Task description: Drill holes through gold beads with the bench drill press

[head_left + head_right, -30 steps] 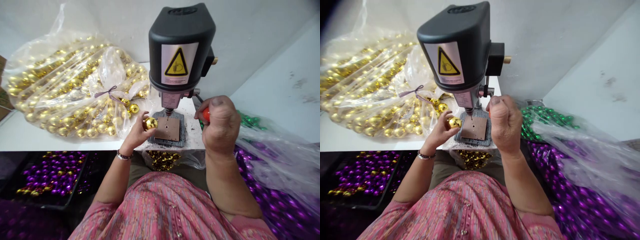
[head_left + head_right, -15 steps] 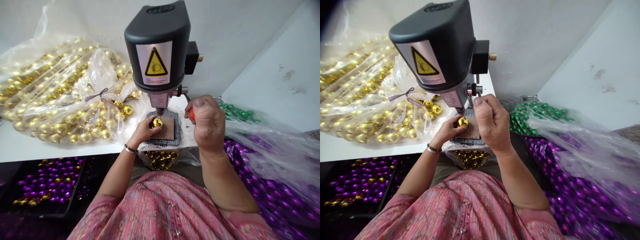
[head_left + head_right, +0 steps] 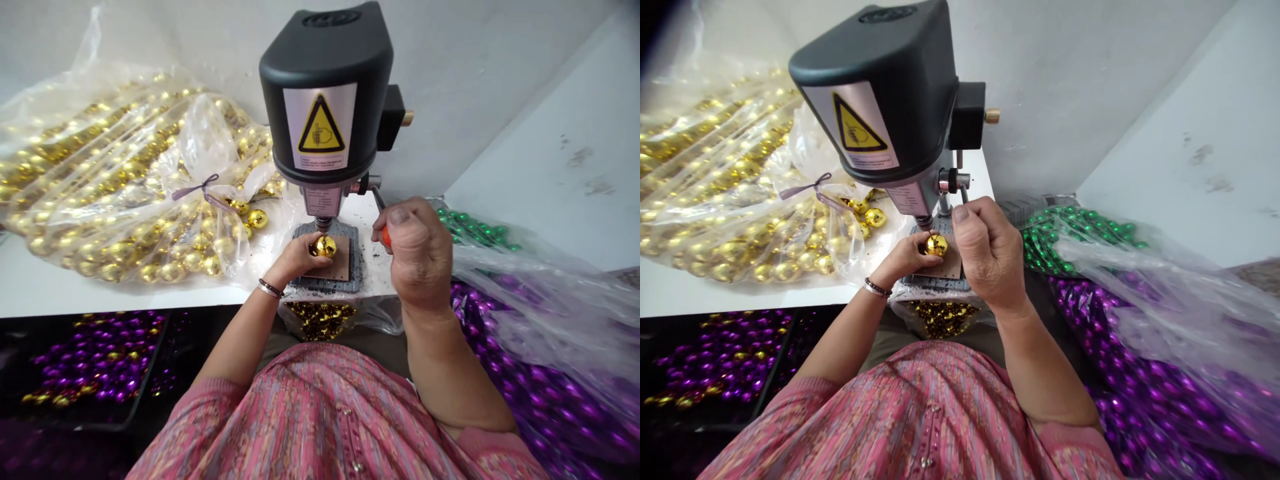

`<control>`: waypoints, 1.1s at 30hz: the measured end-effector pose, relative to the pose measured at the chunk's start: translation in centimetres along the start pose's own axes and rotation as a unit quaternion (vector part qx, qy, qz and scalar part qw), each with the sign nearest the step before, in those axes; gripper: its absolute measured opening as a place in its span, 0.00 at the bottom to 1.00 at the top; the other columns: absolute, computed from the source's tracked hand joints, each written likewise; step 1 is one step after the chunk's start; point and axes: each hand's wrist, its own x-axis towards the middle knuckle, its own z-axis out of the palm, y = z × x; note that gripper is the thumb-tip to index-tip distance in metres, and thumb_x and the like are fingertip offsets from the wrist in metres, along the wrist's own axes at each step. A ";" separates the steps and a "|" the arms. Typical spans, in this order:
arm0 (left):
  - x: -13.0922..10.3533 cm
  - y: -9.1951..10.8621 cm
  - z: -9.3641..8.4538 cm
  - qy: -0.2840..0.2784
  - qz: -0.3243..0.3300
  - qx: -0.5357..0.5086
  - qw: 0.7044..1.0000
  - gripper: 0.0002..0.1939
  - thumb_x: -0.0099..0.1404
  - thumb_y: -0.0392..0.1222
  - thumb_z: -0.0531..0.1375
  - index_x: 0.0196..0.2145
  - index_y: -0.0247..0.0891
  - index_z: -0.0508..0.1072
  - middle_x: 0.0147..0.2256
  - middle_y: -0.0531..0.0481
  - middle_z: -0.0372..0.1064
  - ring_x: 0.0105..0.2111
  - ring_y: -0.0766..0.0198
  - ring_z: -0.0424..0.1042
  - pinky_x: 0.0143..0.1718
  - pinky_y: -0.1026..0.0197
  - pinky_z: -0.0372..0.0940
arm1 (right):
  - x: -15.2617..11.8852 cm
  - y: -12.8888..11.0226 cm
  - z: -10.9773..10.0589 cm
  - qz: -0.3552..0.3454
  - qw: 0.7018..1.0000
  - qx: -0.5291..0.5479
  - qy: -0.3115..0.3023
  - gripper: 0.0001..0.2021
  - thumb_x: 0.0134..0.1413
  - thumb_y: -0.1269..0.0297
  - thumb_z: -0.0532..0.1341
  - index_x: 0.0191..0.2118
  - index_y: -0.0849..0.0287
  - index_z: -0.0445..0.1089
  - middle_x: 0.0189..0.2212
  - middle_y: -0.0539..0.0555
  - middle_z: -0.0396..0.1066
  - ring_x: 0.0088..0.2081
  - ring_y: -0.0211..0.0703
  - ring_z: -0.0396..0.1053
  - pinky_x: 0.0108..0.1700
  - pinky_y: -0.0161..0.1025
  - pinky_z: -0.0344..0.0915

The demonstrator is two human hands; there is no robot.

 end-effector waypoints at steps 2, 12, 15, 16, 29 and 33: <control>-0.2 -0.2 0.2 0.011 -0.007 -0.019 1.000 0.29 0.52 0.43 0.69 0.53 0.36 0.75 0.44 0.48 0.78 0.44 0.57 0.75 0.49 0.56 0.68 | -0.3 0.4 -0.2 -0.011 1.000 -0.015 -0.005 0.17 0.63 0.50 0.55 0.29 0.57 0.66 0.21 0.45 0.62 0.25 0.29 0.59 0.28 0.31 0.57; -0.5 0.3 0.1 0.002 -0.006 -0.026 1.000 0.27 0.54 0.41 0.69 0.52 0.35 0.76 0.44 0.47 0.78 0.43 0.57 0.75 0.48 0.58 0.69 | -1.6 2.6 0.0 -0.066 0.996 -0.054 0.023 0.14 0.63 0.56 0.55 0.30 0.58 0.68 0.23 0.46 0.65 0.27 0.30 0.62 0.31 0.32 0.59; -0.5 0.0 0.3 0.002 0.006 -0.041 0.999 0.25 0.54 0.41 0.69 0.50 0.36 0.76 0.44 0.48 0.78 0.43 0.57 0.75 0.48 0.58 0.68 | -2.0 3.8 0.3 -0.079 0.995 -0.049 0.030 0.11 0.63 0.58 0.55 0.32 0.57 0.69 0.26 0.46 0.68 0.30 0.31 0.65 0.34 0.33 0.62; -0.5 -0.1 0.3 0.002 0.008 -0.048 0.999 0.25 0.54 0.41 0.69 0.50 0.36 0.75 0.44 0.48 0.78 0.43 0.58 0.75 0.48 0.58 0.68 | -2.2 4.3 0.3 -0.083 0.995 -0.039 0.032 0.11 0.62 0.58 0.55 0.33 0.57 0.68 0.27 0.46 0.68 0.31 0.31 0.67 0.35 0.34 0.64; -0.7 0.0 0.8 0.015 -0.005 -0.060 0.998 0.29 0.54 0.41 0.69 0.54 0.37 0.73 0.47 0.47 0.77 0.46 0.56 0.75 0.50 0.56 0.67 | -0.3 2.7 1.2 -0.060 0.994 0.023 0.093 0.17 0.62 0.53 0.54 0.28 0.59 0.67 0.23 0.47 0.65 0.26 0.32 0.65 0.30 0.36 0.63; -2.4 0.3 0.2 0.028 0.005 -0.050 0.998 0.27 0.55 0.43 0.68 0.53 0.37 0.74 0.45 0.48 0.77 0.44 0.56 0.75 0.48 0.57 0.68 | 2.4 -1.3 0.9 0.028 0.993 0.071 0.088 0.20 0.59 0.49 0.56 0.24 0.60 0.63 0.19 0.46 0.58 0.20 0.29 0.56 0.26 0.35 0.59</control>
